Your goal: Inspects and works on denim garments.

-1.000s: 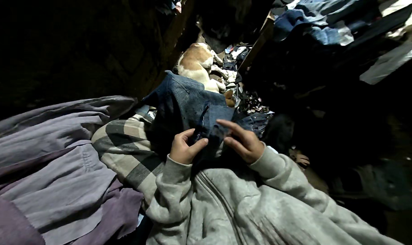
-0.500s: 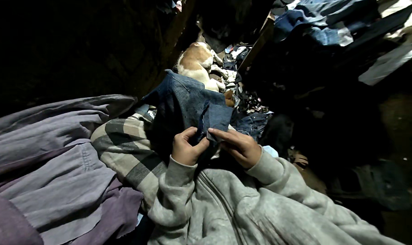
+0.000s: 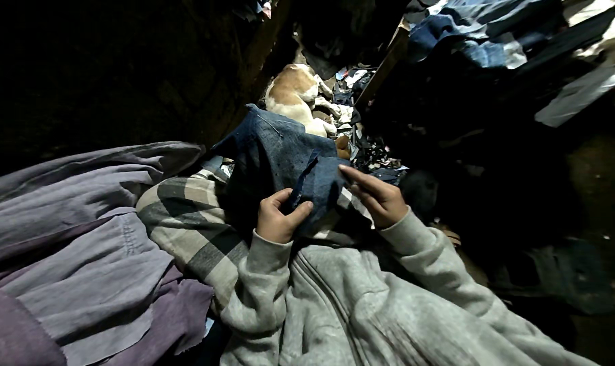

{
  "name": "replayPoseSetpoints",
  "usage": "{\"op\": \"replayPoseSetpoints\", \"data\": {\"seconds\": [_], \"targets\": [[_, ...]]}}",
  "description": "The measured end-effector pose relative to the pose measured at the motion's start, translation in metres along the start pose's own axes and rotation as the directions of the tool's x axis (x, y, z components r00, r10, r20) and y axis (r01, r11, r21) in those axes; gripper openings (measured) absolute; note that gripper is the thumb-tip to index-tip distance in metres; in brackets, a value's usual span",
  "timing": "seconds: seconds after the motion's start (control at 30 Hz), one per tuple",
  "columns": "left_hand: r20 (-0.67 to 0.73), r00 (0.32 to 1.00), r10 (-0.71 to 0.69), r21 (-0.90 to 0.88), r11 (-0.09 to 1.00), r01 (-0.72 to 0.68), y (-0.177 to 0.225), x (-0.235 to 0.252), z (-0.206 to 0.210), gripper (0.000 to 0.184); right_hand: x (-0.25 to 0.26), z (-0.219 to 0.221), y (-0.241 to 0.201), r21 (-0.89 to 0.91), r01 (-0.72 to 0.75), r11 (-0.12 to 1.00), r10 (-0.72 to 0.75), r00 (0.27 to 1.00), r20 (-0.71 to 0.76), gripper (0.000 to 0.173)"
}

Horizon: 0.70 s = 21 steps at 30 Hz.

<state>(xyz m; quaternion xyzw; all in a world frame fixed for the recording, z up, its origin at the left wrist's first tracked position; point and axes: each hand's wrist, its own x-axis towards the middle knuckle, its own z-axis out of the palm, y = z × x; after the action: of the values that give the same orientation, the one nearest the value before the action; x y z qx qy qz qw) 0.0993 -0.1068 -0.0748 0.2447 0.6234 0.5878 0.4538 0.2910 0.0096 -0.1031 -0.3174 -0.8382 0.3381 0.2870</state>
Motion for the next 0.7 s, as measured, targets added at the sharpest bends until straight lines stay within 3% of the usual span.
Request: {"op": "replayPoseSetpoints", "data": {"seconds": [0.2, 0.4, 0.53, 0.7], "targets": [[0.015, 1.000, 0.006, -0.023, 1.000, -0.006, -0.002, 0.001, 0.000, 0.013, 0.004, -0.022, 0.005, -0.038, -0.198, 0.979, 0.199, 0.980, 0.018, 0.047], [0.029, 1.000, 0.010, -0.012, 1.000, -0.010, -0.002, 0.000, -0.001, 0.013, -0.002, -0.002, -0.018, 0.168, -0.012, 0.986, -0.043, 0.947, 0.319, 0.055], [0.045, 0.999, 0.024, -0.028, 0.999, -0.023, -0.003, 0.000, -0.001, 0.013, 0.002, 0.009, -0.026, 0.162, 0.065, 0.985, -0.118, 0.932, 0.342, 0.049], [0.050, 0.998, 0.037, -0.016, 0.999, -0.037, -0.007, 0.002, -0.001, 0.012, 0.001, 0.012, -0.021, 0.086, 0.126, 0.988, -0.144, 0.959, 0.246, 0.037]]}}
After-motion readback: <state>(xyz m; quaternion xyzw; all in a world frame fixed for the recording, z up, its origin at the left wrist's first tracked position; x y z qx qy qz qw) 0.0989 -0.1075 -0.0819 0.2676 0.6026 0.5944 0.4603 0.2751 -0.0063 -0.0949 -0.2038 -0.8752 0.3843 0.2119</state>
